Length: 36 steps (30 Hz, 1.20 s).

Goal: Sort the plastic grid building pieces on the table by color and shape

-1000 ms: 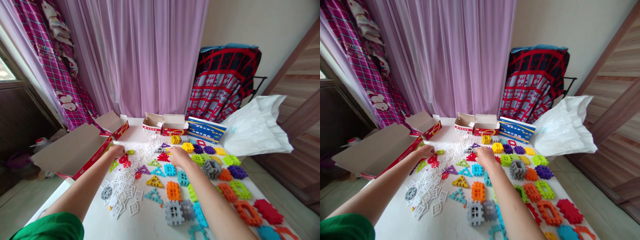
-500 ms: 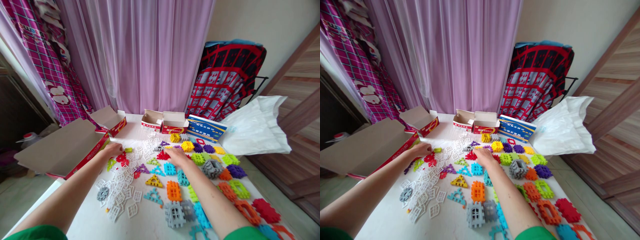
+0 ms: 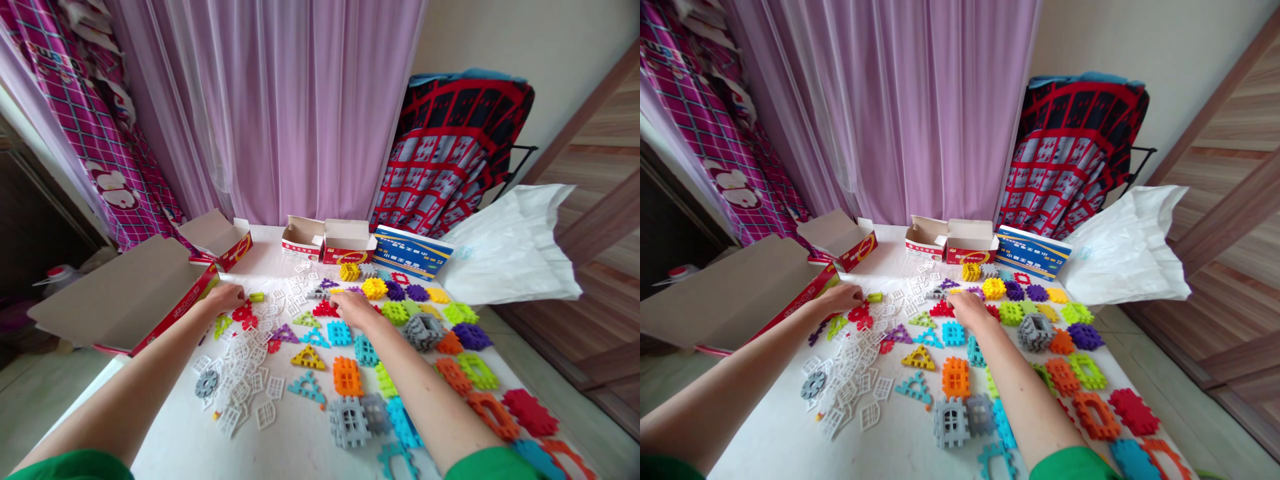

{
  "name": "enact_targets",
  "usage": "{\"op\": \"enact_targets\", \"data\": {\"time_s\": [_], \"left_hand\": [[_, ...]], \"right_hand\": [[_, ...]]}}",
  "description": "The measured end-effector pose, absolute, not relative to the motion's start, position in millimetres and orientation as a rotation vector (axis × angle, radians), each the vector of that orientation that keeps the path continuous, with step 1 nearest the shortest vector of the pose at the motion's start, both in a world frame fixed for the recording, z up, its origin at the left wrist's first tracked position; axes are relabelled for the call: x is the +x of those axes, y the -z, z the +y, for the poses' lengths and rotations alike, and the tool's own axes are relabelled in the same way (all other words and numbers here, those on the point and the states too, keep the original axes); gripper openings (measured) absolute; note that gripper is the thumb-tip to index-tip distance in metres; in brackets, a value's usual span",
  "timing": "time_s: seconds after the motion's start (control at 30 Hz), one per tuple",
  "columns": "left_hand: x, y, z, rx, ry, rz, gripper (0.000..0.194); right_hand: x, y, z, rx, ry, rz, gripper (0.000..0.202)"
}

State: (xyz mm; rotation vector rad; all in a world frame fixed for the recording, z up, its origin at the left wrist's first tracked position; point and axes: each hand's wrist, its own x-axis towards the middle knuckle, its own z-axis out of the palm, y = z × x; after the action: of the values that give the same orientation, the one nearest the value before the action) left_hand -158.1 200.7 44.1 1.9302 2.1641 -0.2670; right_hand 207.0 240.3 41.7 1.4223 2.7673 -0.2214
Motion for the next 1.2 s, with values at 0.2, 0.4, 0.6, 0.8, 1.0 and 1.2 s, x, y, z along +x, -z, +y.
{"op": "enact_targets", "data": {"time_s": [0.2,0.4,0.6,0.8,1.0,1.2], "left_hand": [[-156,-46,201,1.921,0.287,2.159,0.026],[-160,-54,199,1.946,0.278,2.184,0.022],[-161,-67,197,1.958,0.188,2.251,0.022],[-156,-85,190,1.942,0.018,2.371,0.034],[-148,-98,173,1.956,-0.149,2.391,0.033],[-134,-97,158,1.973,-0.394,2.336,0.034]], "right_hand": [[210,-43,236,1.454,0.237,2.792,0.028],[212,-46,232,1.431,0.271,2.776,0.031],[212,-46,235,1.435,0.272,2.811,0.029],[197,-49,227,1.396,0.145,2.874,0.027],[187,-47,222,1.408,0.012,2.842,0.019],[181,-43,223,1.422,-0.042,2.819,0.015]]}}
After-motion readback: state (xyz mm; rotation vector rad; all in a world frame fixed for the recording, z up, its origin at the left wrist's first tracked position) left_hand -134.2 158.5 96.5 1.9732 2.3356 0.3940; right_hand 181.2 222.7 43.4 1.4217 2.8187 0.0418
